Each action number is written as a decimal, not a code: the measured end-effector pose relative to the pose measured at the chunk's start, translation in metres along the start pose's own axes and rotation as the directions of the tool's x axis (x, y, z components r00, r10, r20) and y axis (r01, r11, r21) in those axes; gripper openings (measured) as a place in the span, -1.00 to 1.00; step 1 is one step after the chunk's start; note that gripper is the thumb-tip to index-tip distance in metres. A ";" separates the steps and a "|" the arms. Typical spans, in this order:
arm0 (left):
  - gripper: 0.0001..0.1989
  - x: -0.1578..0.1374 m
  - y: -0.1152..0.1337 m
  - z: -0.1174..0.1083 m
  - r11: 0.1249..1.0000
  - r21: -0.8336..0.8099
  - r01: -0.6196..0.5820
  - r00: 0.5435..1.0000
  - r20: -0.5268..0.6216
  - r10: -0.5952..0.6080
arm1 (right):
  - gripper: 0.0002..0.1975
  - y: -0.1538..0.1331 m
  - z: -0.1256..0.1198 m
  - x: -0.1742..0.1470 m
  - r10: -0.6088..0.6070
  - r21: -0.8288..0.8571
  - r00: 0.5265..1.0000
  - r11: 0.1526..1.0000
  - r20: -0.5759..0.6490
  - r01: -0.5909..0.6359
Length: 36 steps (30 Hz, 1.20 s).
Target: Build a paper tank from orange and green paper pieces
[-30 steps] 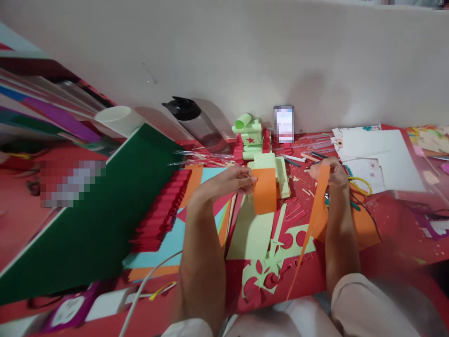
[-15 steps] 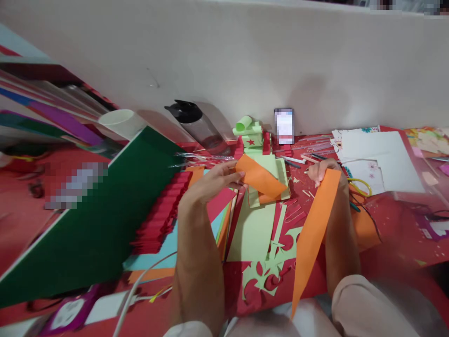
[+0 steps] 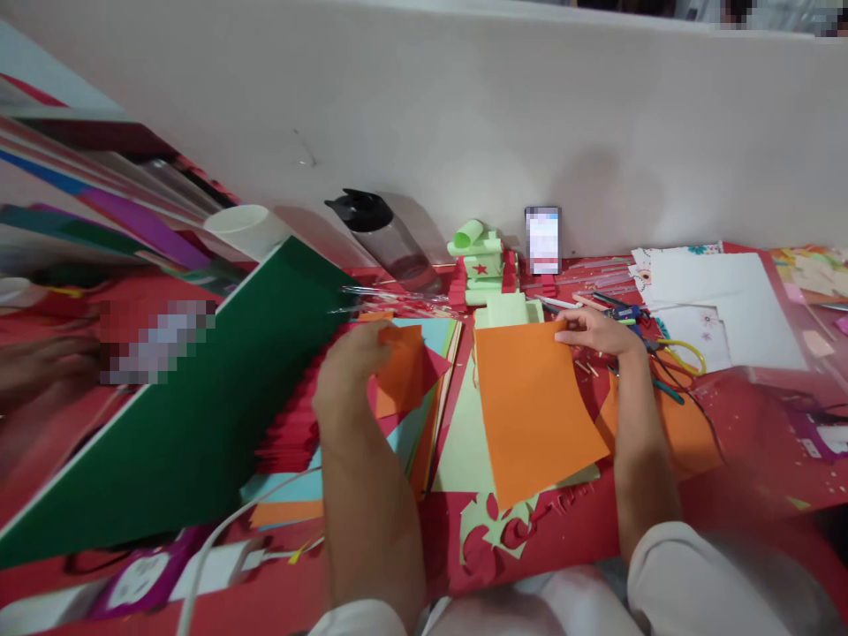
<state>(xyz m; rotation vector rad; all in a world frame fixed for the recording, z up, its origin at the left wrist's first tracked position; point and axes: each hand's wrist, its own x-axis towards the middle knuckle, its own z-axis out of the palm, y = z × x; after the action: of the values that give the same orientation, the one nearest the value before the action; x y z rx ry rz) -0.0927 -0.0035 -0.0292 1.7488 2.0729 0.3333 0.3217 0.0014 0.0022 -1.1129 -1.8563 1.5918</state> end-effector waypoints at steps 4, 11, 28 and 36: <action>-0.46 -0.013 0.018 -0.003 0.966 0.111 0.235 0.937 -0.289 -0.195 | -0.62 -0.006 0.002 0.001 0.022 -0.026 0.999 0.999 0.036 -0.021; -0.55 -0.006 0.033 -0.001 0.998 0.070 -0.003 0.966 0.257 -0.016 | -0.64 -0.008 0.004 0.002 0.038 -0.077 0.999 0.996 0.031 -0.035; -0.65 -0.015 0.070 -0.003 0.895 -0.301 -0.329 0.864 0.287 0.414 | -0.62 -0.001 0.005 0.007 0.066 -0.113 0.994 0.992 0.081 -0.057; -0.56 -0.021 0.094 0.000 0.862 -0.411 -0.299 0.725 0.490 0.485 | -0.62 0.000 0.011 0.013 0.091 -0.145 0.990 0.987 0.106 -0.076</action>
<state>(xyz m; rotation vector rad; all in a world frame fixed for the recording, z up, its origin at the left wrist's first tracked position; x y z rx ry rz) -0.0065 -0.0070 0.0145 1.7986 1.1368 0.1869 0.3061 0.0051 -0.0024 -1.1976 -2.0477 1.6213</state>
